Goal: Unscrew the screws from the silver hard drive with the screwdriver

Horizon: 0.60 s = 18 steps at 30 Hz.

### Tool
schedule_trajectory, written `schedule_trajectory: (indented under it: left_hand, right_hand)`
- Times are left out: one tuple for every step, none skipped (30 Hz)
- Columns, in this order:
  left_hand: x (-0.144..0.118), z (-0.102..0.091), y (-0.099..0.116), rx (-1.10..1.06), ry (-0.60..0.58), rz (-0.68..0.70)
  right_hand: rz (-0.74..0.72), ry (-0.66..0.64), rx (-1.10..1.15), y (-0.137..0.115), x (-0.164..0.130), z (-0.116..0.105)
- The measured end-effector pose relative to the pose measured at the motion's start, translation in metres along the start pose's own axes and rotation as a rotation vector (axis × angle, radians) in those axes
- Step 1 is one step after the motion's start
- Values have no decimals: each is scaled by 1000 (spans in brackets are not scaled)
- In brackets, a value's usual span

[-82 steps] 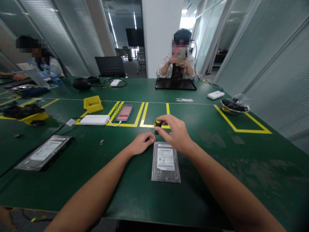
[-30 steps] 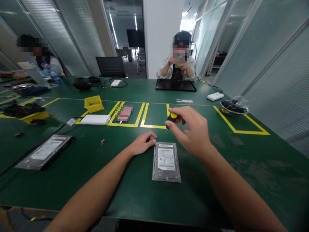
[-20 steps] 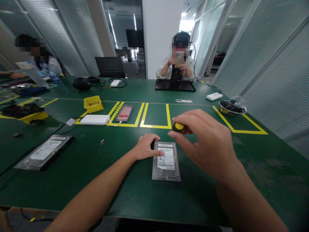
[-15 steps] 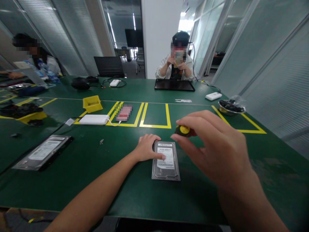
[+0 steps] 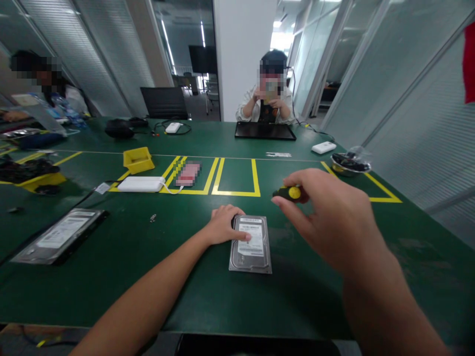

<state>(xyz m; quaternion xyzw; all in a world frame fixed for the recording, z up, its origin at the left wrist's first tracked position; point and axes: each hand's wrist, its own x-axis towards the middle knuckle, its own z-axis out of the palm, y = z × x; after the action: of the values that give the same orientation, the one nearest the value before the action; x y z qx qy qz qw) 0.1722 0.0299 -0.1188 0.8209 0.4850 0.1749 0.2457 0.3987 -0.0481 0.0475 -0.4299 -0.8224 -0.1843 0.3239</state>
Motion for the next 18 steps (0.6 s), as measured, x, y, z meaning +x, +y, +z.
schedule_trajectory:
  left_hand:
    - [0, -1, 0, -9, -1, -1]
    - [0, -2, 0, -16, -2, -3]
    - [0, -3, -1, -21, -2, -7]
    - [0, -4, -1, -27, -1, -13]
    - [1, -5, -2, -34, 0, -17]
    - [1, -5, -2, -44, 3, -18]
    - [1, -6, -3, -58, 7, -17]
    - [1, -7, -5, -76, 13, -12]
    - [2, -7, -6, -96, 21, -5]
    - [2, -7, -7, -115, 30, 2]
    - [3, -8, -9, -130, 36, 7]
    - [3, -8, -10, -141, 41, 6]
    - [3, -8, -11, -147, 43, 5]
    - [4, -7, -12, -151, 43, 2]
    - [4, -7, -12, -154, 42, -2]
    - [5, -7, -13, -157, 41, -5]
    - [5, -7, -13, -162, 40, -7]
    - [5, -7, -13, -167, 40, -8]
  right_hand:
    - [17, -21, -22, 3, -2, 3]
    - [32, -46, -42, 6, -4, 7]
    - [54, -79, -62, 9, -7, 11]
    - [72, -100, -83, 11, -10, 15]
    - [96, -127, -107, 13, -13, 21]
    - [119, -165, -128, 14, -17, 27]
    - [139, -193, -143, 15, -21, 33]
    - [156, -219, -158, 15, -26, 39]
    - [165, -246, -169, 15, -31, 46]
    - [170, -269, -179, 16, -36, 52]
    - [178, -281, -191, 17, -40, 58]
    - [191, -296, -204, 18, -45, 64]
    - [203, -305, -211, 20, -50, 69]
    - [212, -313, -212, 22, -54, 74]
    - [226, -315, -217, 24, -57, 79]
    - [240, -320, -219, 26, -61, 84]
    - [255, -326, -221, 28, -64, 88]
    - [270, -333, -222, 30, -66, 92]
